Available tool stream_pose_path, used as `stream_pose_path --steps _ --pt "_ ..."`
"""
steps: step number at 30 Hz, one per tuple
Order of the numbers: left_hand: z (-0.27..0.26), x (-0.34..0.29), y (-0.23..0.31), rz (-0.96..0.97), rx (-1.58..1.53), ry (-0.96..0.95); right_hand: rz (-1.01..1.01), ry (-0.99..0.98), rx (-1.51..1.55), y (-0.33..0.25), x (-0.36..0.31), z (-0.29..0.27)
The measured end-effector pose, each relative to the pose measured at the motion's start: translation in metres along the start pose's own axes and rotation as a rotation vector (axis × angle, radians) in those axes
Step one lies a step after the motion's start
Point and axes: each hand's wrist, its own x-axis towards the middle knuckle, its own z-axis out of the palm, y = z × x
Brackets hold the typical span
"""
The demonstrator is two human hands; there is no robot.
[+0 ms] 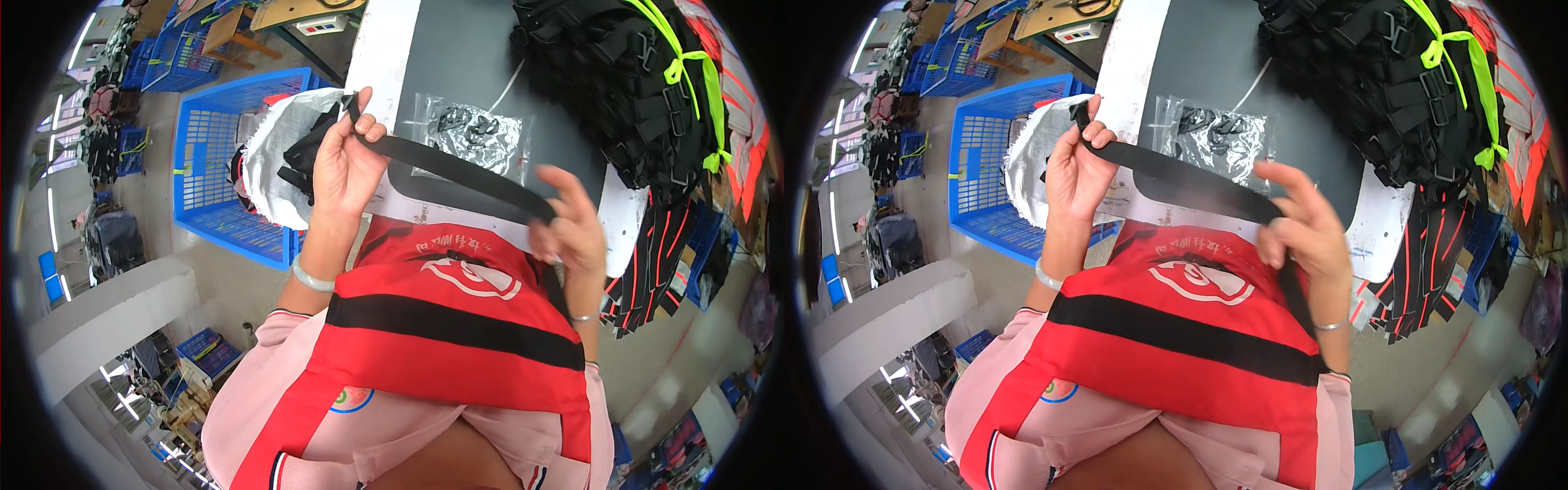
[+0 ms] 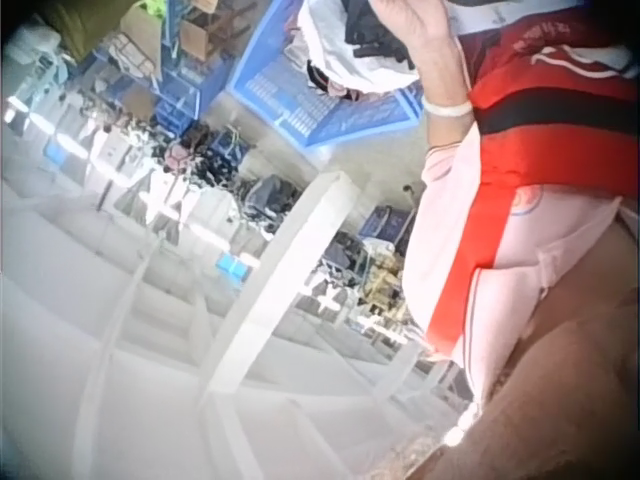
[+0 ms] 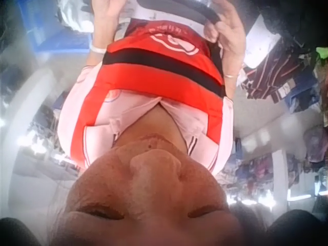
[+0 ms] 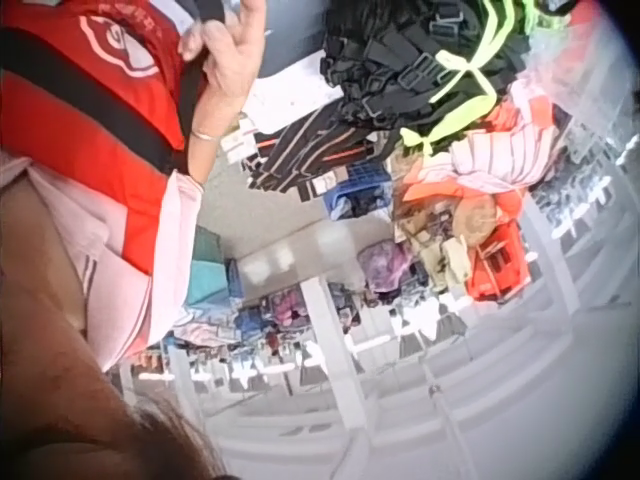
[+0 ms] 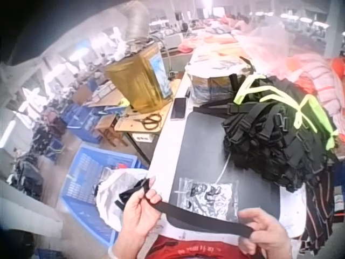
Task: The recorder is inspecting and organizing black nylon straps and plastic buckles at a factory workbench.
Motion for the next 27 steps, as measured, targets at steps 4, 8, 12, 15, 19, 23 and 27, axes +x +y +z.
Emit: stream_pose_path --steps 4,8,12,15,19,23,27 --pt "-0.012 0.002 -0.003 -0.113 0.167 0.150 -0.636 -0.361 0.208 -0.019 -0.029 -0.039" --pt "-0.003 0.002 -0.029 -0.231 0.334 0.152 -0.838 -0.249 0.410 -0.055 -0.050 -0.035" --pt "-0.012 0.008 -0.044 -0.220 0.652 0.111 -0.875 0.201 0.064 -0.076 -0.083 -0.055" --pt "-0.009 0.021 -0.062 -0.176 1.388 0.148 -1.098 0.877 -0.110 -0.084 -0.093 -0.053" --pt "-0.046 0.045 -0.091 0.319 1.919 -0.097 -0.854 0.481 -0.051 -0.072 -0.066 -0.049" --pt "-0.042 0.051 -0.099 0.327 2.043 -0.156 -0.296 0.667 -0.518 -0.014 0.007 -0.018" --pt "-0.035 0.056 -0.103 0.164 2.114 -0.190 -0.202 0.583 -1.520 0.032 0.060 -0.031"
